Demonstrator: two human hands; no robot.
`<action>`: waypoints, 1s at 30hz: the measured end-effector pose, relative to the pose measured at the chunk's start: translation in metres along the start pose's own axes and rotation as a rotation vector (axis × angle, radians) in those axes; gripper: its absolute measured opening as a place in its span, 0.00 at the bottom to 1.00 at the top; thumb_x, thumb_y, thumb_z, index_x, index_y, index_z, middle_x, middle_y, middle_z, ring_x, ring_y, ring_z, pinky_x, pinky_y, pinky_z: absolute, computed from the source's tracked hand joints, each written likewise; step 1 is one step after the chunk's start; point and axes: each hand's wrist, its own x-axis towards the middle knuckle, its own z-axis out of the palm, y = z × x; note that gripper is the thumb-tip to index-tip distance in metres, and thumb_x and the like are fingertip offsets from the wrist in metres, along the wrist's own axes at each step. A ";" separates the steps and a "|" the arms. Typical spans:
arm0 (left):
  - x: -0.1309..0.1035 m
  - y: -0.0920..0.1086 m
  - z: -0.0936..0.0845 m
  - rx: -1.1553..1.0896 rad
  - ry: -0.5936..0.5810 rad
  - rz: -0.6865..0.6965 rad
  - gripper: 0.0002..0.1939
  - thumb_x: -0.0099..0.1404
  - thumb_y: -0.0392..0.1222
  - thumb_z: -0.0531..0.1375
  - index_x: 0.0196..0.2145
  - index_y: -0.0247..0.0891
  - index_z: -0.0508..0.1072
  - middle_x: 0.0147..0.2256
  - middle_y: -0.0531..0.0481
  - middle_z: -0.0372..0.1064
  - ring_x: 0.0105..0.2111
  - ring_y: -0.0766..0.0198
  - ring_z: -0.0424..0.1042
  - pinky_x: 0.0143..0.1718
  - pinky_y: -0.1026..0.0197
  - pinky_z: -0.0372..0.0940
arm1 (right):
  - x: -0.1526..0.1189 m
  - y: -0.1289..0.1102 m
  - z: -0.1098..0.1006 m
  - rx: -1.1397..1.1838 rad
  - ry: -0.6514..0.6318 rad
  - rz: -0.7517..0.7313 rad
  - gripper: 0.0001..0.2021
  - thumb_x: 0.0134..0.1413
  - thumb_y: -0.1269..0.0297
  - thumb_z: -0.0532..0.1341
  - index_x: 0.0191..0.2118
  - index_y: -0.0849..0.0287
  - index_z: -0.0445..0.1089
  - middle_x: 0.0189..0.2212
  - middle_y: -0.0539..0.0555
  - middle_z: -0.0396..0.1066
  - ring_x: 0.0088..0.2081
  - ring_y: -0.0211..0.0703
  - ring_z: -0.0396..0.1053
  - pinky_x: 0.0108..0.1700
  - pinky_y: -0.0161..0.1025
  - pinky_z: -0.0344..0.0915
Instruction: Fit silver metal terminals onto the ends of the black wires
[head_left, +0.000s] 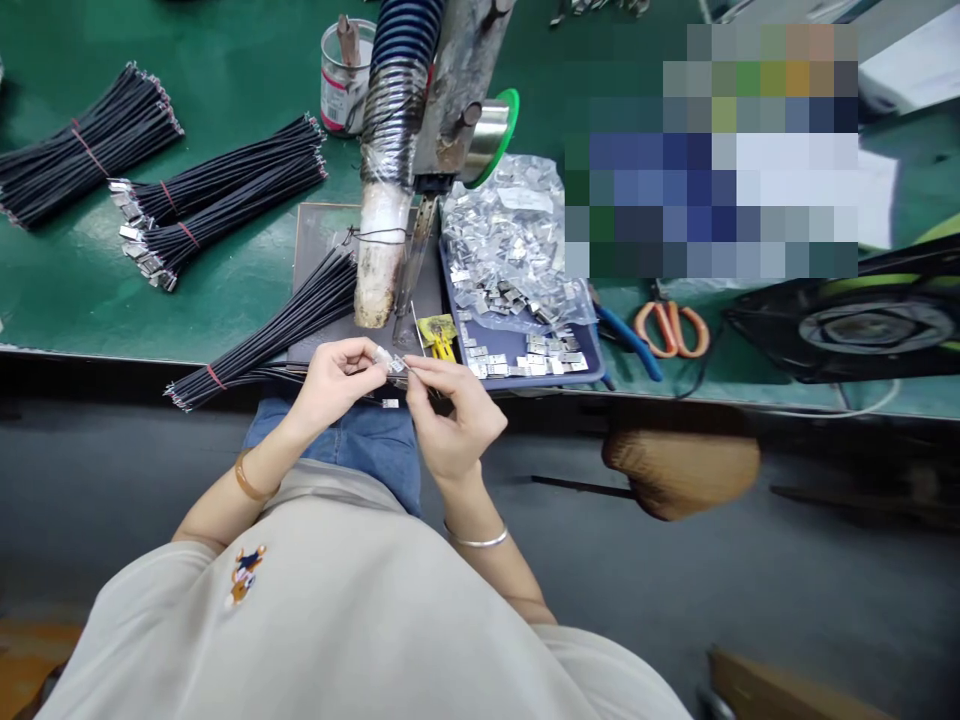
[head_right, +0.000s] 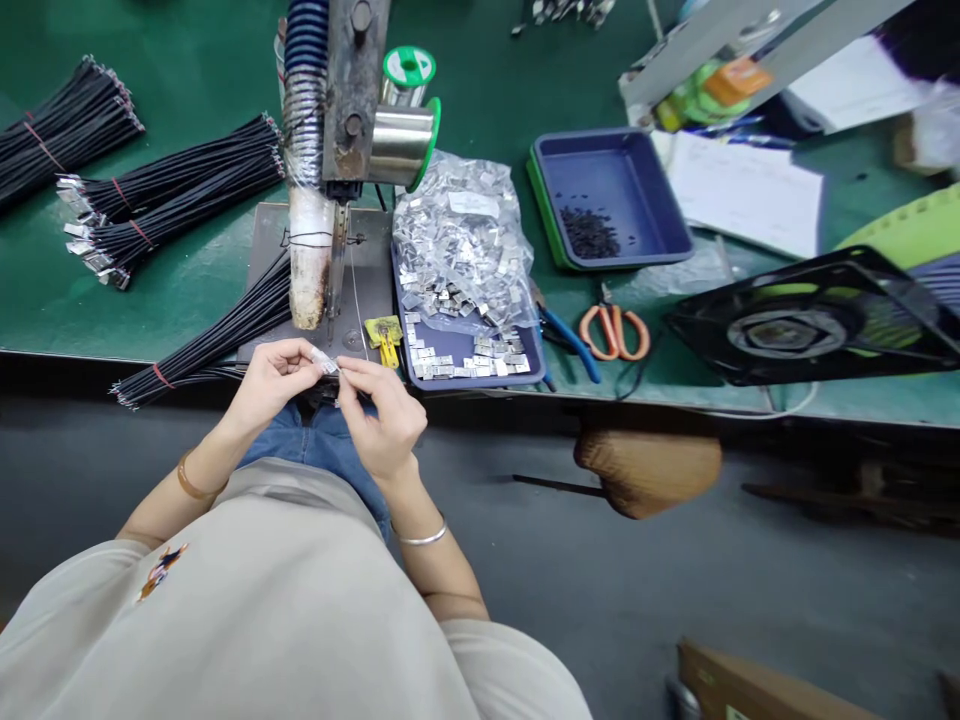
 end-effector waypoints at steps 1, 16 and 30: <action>0.000 0.000 0.001 -0.001 0.011 0.004 0.09 0.49 0.41 0.70 0.23 0.33 0.77 0.22 0.53 0.71 0.24 0.71 0.66 0.28 0.68 0.63 | 0.000 0.001 0.001 0.036 0.015 0.058 0.03 0.61 0.68 0.62 0.36 0.52 0.72 0.37 0.53 0.81 0.39 0.44 0.81 0.40 0.42 0.78; 0.004 -0.002 0.004 0.066 0.113 0.060 0.12 0.51 0.46 0.70 0.23 0.32 0.78 0.21 0.53 0.70 0.23 0.70 0.64 0.25 0.67 0.61 | 0.004 0.016 0.003 -0.110 -0.058 -0.197 0.08 0.60 0.75 0.61 0.36 0.53 0.67 0.41 0.56 0.81 0.41 0.44 0.81 0.42 0.42 0.77; 0.006 0.005 0.012 0.144 0.177 0.113 0.10 0.53 0.44 0.64 0.23 0.33 0.76 0.21 0.53 0.66 0.22 0.71 0.61 0.24 0.67 0.57 | 0.019 0.014 0.003 -0.187 -0.026 -0.384 0.10 0.57 0.79 0.63 0.36 0.55 0.68 0.39 0.57 0.82 0.39 0.42 0.81 0.41 0.36 0.79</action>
